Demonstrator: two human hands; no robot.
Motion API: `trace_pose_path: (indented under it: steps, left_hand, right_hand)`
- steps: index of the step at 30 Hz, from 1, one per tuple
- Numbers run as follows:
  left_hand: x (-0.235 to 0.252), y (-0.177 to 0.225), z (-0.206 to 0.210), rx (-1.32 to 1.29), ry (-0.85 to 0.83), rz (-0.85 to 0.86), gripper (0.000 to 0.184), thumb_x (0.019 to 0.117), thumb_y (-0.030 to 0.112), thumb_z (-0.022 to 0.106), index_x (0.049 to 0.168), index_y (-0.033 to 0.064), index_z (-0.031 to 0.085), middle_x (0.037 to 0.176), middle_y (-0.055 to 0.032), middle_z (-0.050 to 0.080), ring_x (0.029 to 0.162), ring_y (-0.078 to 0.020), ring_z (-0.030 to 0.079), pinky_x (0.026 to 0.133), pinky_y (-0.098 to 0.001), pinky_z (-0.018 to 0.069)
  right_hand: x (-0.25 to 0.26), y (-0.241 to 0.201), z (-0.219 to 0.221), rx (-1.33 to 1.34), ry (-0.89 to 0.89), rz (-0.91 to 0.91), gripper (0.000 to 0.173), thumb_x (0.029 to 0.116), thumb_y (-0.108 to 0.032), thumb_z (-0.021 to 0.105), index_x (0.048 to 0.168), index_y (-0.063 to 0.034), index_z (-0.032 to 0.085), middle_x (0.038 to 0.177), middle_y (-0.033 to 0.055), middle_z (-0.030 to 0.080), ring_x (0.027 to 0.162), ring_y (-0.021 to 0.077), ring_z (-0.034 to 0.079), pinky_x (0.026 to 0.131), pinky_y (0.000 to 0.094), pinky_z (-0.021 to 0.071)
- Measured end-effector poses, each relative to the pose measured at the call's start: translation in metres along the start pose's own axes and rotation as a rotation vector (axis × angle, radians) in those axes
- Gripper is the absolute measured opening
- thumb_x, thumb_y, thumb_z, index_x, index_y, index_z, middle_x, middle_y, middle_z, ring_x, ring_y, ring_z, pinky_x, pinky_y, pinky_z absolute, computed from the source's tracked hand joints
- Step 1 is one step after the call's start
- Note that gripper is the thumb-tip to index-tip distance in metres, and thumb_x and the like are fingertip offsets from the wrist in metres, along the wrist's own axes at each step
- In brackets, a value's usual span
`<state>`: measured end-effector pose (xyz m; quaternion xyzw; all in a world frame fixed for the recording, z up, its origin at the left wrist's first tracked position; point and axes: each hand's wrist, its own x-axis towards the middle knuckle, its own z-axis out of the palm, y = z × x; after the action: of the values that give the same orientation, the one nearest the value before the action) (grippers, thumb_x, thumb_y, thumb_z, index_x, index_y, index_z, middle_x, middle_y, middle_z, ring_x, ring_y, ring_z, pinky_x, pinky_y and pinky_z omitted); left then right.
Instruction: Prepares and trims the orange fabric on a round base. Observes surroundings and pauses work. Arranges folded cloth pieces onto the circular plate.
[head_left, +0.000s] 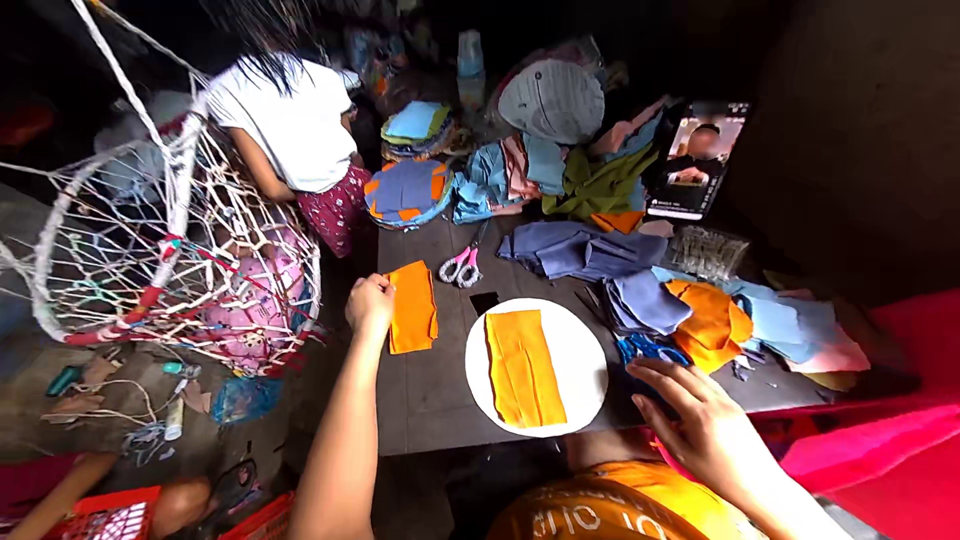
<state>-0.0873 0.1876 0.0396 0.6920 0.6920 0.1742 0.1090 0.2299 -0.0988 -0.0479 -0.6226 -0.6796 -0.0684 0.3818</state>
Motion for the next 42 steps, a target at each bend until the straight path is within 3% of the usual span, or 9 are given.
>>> trace_pose_path:
  steps: [8,11,15,22,26,33,36,39,42]
  left_hand:
    - [-0.001,0.003,-0.004,-0.100,0.048,-0.003,0.020,0.1000,0.014,0.062,0.115,0.0028,0.071,0.119,-0.0198,0.068,0.116,-0.0365,0.063,0.101,-0.0571,0.0465]
    - [0.003,-0.010,0.001,-0.333,0.031,0.035,0.022,0.1020,0.015,0.060,0.116,-0.0003,0.066,0.107,-0.0197,0.070,0.101,-0.0325,0.067,0.092,-0.0541,0.0497]
    - [0.004,-0.017,0.007,-0.632,0.013,-0.018,0.025,0.1047,0.015,0.055,0.123,-0.0019,0.058,0.111,-0.0206,0.065,0.097,-0.0271,0.062,0.088,-0.0484,0.0489]
    - [-0.003,-0.017,0.001,-0.753,-0.029,0.017,0.023,0.1002,0.007,0.061,0.121,0.0004,0.057,0.104,-0.0110,0.063,0.087,-0.0139,0.056,0.081,-0.0351,0.0466]
    - [-0.008,-0.017,-0.005,-0.956,-0.119,0.065,0.038,0.0967,-0.003,0.058,0.134,0.0000,0.050,0.115,-0.0122,0.059,0.095,-0.0148,0.060,0.085,-0.0330,0.0521]
    - [-0.018,-0.012,-0.017,-1.072,-0.181,0.035,0.012,0.1027,0.008,0.057,0.114,0.0041,0.057,0.095,-0.0009,0.062,0.079,-0.0058,0.061,0.076,-0.0259,0.0540]
    - [-0.026,-0.007,-0.021,-1.096,-0.198,0.063,0.010,0.1034,0.007,0.055,0.113,0.0042,0.058,0.093,-0.0002,0.062,0.078,-0.0054,0.061,0.076,-0.0248,0.0535]
    - [-0.032,-0.005,-0.024,-1.128,-0.248,0.091,0.011,0.1044,0.006,0.052,0.113,0.0041,0.058,0.094,-0.0011,0.064,0.080,-0.0058,0.063,0.076,-0.0252,0.0548]
    - [-0.035,-0.004,-0.026,-1.189,-0.295,0.087,0.011,0.1064,0.006,0.047,0.113,0.0055,0.057,0.093,-0.0015,0.065,0.079,-0.0079,0.066,0.076,-0.0269,0.0569]
  right_hand:
    - [-0.003,-0.002,0.002,-0.004,0.034,-0.018,0.039,0.0974,-0.028,0.048,0.111,-0.0024,0.075,0.112,0.0152,0.074,0.097,0.0337,0.070,0.085,0.0410,0.0546]
    - [-0.001,-0.006,0.000,0.006,0.029,-0.041,0.039,0.0982,-0.029,0.048,0.111,-0.0036,0.075,0.112,0.0144,0.074,0.095,0.0323,0.069,0.083,0.0393,0.0538]
    - [0.016,-0.020,-0.004,0.089,0.017,-0.109,0.037,0.0996,-0.029,0.050,0.112,-0.0043,0.074,0.112,0.0148,0.074,0.094,0.0301,0.069,0.083,0.0389,0.0540]
    - [0.059,-0.061,0.005,0.170,-0.051,-0.298,0.034,0.1021,-0.029,0.051,0.116,-0.0075,0.072,0.116,0.0110,0.073,0.100,0.0268,0.068,0.084,0.0369,0.0542]
    - [0.073,-0.076,0.020,0.245,-0.123,-0.321,0.032,0.1008,-0.027,0.053,0.116,-0.0064,0.072,0.115,0.0114,0.073,0.101,0.0283,0.069,0.084,0.0397,0.0550]
    - [0.153,-0.101,0.034,0.616,-0.522,0.074,0.029,0.1033,-0.015,0.057,0.123,0.0036,0.068,0.117,0.0194,0.070,0.103,0.0255,0.069,0.092,0.0401,0.0547]
    - [0.187,-0.115,0.058,0.617,-0.460,0.109,0.028,0.1005,-0.010,0.062,0.126,0.0014,0.065,0.118,0.0174,0.069,0.102,0.0254,0.070,0.092,0.0432,0.0562]
    - [0.212,-0.119,0.091,0.480,-0.273,0.025,0.040,0.0942,-0.012,0.070,0.132,0.0002,0.063,0.123,0.0232,0.065,0.112,0.0395,0.064,0.096,0.0557,0.0514]
    - [0.235,-0.115,0.113,0.505,-0.351,0.206,0.055,0.0946,-0.021,0.073,0.141,0.0002,0.053,0.128,0.0250,0.064,0.116,0.0421,0.063,0.099,0.0598,0.0495]
